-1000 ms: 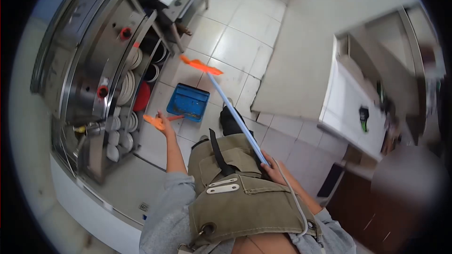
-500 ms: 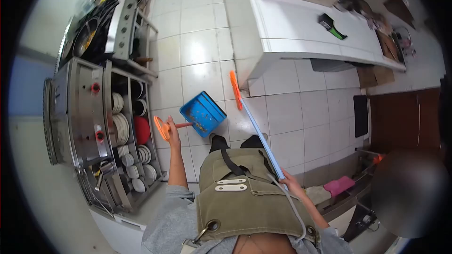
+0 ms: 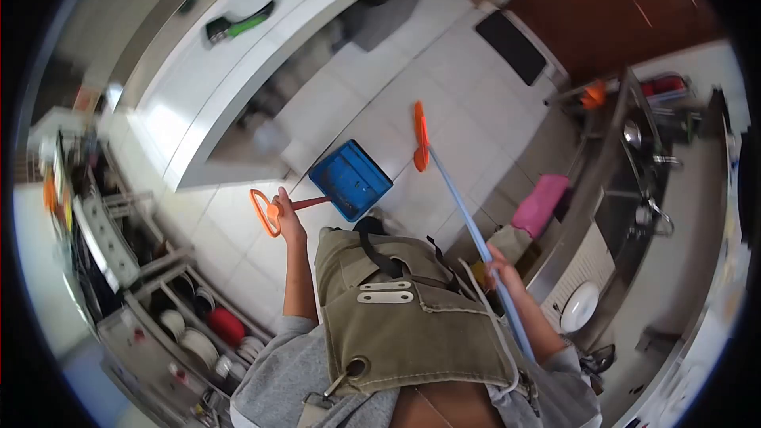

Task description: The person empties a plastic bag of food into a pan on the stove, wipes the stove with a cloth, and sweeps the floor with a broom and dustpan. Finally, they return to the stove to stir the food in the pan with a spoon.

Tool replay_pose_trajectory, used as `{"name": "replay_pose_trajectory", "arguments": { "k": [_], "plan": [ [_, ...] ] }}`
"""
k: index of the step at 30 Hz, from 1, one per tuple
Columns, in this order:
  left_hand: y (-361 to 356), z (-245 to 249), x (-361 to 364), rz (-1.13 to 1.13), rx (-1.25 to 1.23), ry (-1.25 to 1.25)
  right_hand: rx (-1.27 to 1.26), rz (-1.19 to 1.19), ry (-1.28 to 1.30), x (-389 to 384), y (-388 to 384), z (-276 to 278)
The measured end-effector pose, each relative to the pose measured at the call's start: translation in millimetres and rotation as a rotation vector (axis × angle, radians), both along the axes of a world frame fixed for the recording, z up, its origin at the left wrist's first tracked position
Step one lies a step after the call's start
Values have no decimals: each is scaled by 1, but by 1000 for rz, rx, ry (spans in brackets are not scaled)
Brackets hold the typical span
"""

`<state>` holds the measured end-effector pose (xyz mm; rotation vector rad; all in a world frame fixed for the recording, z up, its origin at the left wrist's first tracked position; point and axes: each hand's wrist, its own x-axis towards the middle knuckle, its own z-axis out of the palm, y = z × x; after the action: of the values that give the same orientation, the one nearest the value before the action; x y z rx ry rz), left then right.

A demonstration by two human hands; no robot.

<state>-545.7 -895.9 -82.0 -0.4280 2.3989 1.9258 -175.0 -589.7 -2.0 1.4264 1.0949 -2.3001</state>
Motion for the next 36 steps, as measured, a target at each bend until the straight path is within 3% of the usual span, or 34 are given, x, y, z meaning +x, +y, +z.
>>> {"name": "replay_pose_trajectory", "arguments": {
  "k": [4, 5, 6, 7, 10, 12, 14, 15, 18, 20, 21, 22, 24, 29, 32, 33, 36],
  "plan": [
    [148, -11, -41, -169, 206, -3, -200, -471, 252, -37, 144, -11],
    [188, -10, -51, -212, 259, 28, -174, -659, 288, -61, 184, -1],
    [226, -8, -61, -241, 309, 58, -143, -682, 388, -72, 232, 1],
    [262, -5, -73, -295, 338, 50, 5, -569, 626, -84, 271, 11],
    [357, 16, -74, -379, 390, 31, 241, -646, 491, -118, 350, 89],
    [453, 10, -95, -443, 431, 5, 277, -603, 512, -127, 436, 108],
    [554, -2, -121, -441, 464, 3, 191, -416, 548, -129, 519, 125],
    [607, -8, -132, -417, 449, 20, 245, -404, 425, -141, 548, 142],
    [704, 22, -112, -525, 540, 215, 253, -254, 427, -109, 600, 185],
    [775, 39, -110, -567, 481, 150, 383, -286, 341, -111, 632, 222],
    [818, 80, -99, -573, 574, 235, 411, -312, 354, -110, 657, 232],
    [857, 70, -112, -589, 585, 241, 441, -338, 367, -107, 683, 242],
    [928, 30, -127, -710, 368, 102, 485, -380, 406, -101, 725, 270],
    [1096, 3, -110, -791, 519, 40, 508, -478, 419, -77, 852, 303],
    [1199, -35, -104, -701, 492, 161, 560, -505, 473, -58, 938, 329],
    [1236, -54, -107, -729, 539, 395, 545, -440, 520, -59, 970, 336],
    [1319, -25, -79, -882, 480, 219, 557, -463, 517, -67, 1049, 351]
  ]
}}
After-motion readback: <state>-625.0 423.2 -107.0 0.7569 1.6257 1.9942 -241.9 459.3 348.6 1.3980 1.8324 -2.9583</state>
